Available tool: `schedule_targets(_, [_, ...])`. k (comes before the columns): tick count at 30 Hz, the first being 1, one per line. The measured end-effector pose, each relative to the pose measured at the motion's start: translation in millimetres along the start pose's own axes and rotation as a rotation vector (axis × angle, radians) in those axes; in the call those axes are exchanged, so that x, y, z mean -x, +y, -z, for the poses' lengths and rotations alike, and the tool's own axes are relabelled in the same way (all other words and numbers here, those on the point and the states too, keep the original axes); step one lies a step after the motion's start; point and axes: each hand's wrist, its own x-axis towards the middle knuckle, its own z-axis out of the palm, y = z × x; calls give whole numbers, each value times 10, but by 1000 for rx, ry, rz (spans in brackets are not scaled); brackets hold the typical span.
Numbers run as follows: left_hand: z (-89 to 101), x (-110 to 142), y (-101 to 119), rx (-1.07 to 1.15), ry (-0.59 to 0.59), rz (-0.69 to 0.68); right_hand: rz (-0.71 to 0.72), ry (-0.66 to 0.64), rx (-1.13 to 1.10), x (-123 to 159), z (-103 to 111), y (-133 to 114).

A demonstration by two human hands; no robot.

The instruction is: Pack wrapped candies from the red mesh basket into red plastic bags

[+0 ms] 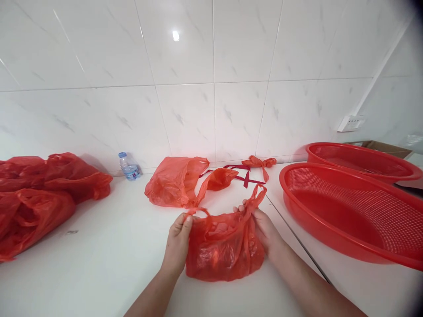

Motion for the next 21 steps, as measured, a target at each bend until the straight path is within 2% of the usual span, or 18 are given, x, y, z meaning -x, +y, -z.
schedule_targets(3, [-11,-4,-41,451,76,145,0,-86,14,-9,11,-32])
schedule_targets(6, [-33,-15,-77,597,74,225,46,-212,162,-9,-16,-43])
schedule_targets(9, [-67,-7,-65,571,67,253,61,-296,478,69,-115,-27])
schedule_targets(14, [-169,29,27,492,72,228,-60,-333,949,336,-366,122])
schedule_targets(18, [-278,46,69,369,103,191,-28,-306,1151,455,-463,284])
schedule_targets(21, [-343,74,92,326,80,172,3,-252,1173,457,-480,348])
